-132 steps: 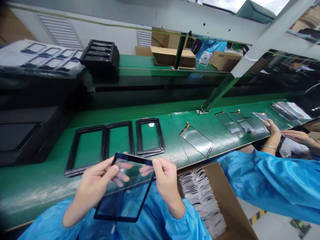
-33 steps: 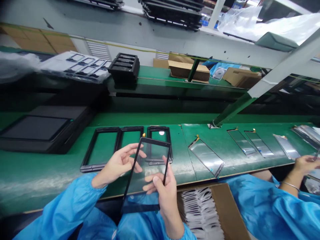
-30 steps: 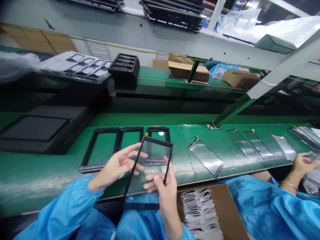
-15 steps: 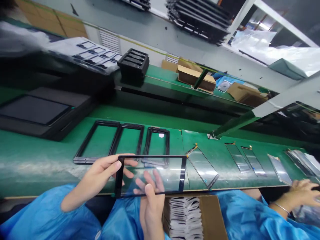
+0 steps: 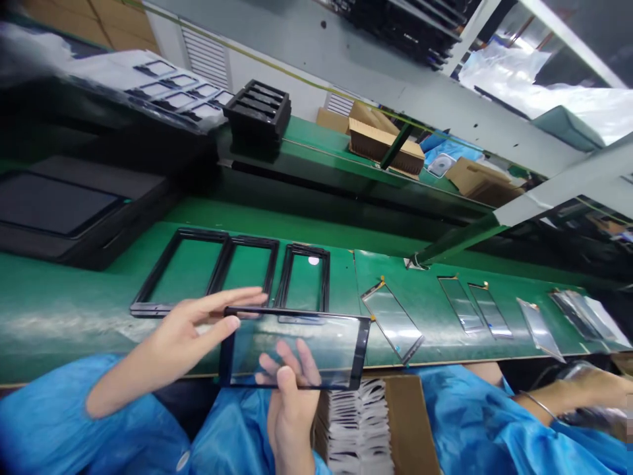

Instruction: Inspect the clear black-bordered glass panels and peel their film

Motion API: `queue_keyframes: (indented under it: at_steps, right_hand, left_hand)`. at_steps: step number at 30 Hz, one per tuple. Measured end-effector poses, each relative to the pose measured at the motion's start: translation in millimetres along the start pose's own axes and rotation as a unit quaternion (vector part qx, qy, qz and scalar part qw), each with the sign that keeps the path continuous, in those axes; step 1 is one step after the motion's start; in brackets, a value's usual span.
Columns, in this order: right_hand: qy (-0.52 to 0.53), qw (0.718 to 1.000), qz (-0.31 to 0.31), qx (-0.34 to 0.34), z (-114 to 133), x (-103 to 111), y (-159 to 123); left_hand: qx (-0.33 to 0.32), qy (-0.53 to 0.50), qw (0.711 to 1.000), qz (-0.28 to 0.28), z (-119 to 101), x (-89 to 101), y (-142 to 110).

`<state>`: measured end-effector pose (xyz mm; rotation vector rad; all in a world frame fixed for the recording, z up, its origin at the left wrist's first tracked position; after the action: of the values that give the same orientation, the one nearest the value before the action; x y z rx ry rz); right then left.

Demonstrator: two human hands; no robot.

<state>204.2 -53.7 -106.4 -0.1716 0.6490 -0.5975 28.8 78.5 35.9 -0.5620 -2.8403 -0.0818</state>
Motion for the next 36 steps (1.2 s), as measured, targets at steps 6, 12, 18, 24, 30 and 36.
queue_keyframes:
  at_steps: [6, 12, 18, 24, 30, 36]
  right_hand:
    - [-0.022, 0.999, 0.022, -0.026, -7.8, -18.0, -5.7]
    - [-0.046, 0.998, 0.037, -0.035, -3.8, -25.5, -8.7]
    - [-0.161, 0.944, 0.262, -0.119, 3.0, -55.7, -2.9]
    - [-0.155, 0.974, 0.160, 0.041, 63.7, -65.5, 33.6]
    - [-0.175, 0.976, 0.096, 0.085, 79.1, -71.5, 28.4]
    - [-0.193, 0.974, 0.085, 0.082, 71.4, -73.7, 27.5]
  left_hand:
    - [-0.189, 0.196, 0.958, 0.092, -38.8, -22.6, 14.4]
    - [-0.171, 0.152, 0.968, 0.106, -24.6, -21.0, 20.4]
    - [0.015, -0.050, 0.983, 0.178, 7.3, -19.1, 13.9]
    - [0.134, -0.190, 0.967, 0.105, 39.4, -6.9, -14.0]
    - [0.135, -0.221, 0.961, 0.094, 39.4, -4.2, -30.3]
    - [0.133, -0.212, 0.966, 0.072, 45.2, -0.9, -29.5]
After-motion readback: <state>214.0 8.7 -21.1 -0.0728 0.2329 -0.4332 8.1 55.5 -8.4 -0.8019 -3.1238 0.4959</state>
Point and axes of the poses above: each hand's wrist, its own y-axis towards the middle knuckle, its own x-axis out of the back of the hand, z = x × y, the point moved 9 cm from there along y, towards the middle knuckle, and after that the axes turned 1 degree about y, right-handed, at the moved point
